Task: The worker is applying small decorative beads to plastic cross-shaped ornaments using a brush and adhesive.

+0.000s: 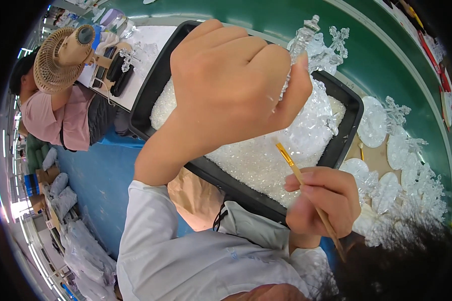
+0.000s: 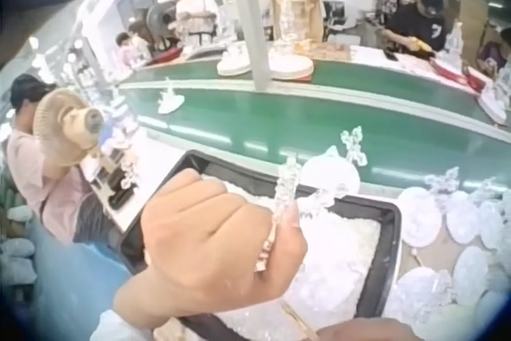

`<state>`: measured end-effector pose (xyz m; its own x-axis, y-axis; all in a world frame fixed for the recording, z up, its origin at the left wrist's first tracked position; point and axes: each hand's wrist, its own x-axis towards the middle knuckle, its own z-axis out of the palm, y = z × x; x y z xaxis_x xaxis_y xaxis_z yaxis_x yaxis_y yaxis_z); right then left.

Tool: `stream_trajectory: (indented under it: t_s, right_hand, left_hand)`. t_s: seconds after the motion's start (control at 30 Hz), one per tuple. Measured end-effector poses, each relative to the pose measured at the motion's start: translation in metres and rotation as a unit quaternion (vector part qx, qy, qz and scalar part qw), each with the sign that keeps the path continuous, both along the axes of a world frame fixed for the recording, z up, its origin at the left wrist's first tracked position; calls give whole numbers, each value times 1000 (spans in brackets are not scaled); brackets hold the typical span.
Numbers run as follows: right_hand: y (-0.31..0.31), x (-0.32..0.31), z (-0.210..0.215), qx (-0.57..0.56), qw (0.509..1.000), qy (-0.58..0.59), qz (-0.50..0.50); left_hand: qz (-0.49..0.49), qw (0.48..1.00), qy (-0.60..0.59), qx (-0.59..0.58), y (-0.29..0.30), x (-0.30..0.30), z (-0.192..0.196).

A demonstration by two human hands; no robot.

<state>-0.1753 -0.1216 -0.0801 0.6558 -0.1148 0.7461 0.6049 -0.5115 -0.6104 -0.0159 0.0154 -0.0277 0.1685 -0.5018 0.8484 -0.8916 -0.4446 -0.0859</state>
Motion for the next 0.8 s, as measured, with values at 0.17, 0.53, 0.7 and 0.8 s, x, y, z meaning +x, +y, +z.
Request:
stream_trajectory:
  t_s: [0.17,0.53,0.7,0.8]
  right_hand:
    - [1,1,0,20,1000,-4,11]
    - [-7,-3,5,-45,998,23,48]
    - [-13,-8,5,-69,996,4,59]
    - [-30,-16,5,-55,985,-35,161]
  left_hand:
    - [-5,1000,-2,-15,-3,1,-1]
    - [-12,1000,-2,24,-4,-5,1]
    - [-11,999,8,37,-4,-8,3]
    - [-15,999,6,29,-2,-5,0]
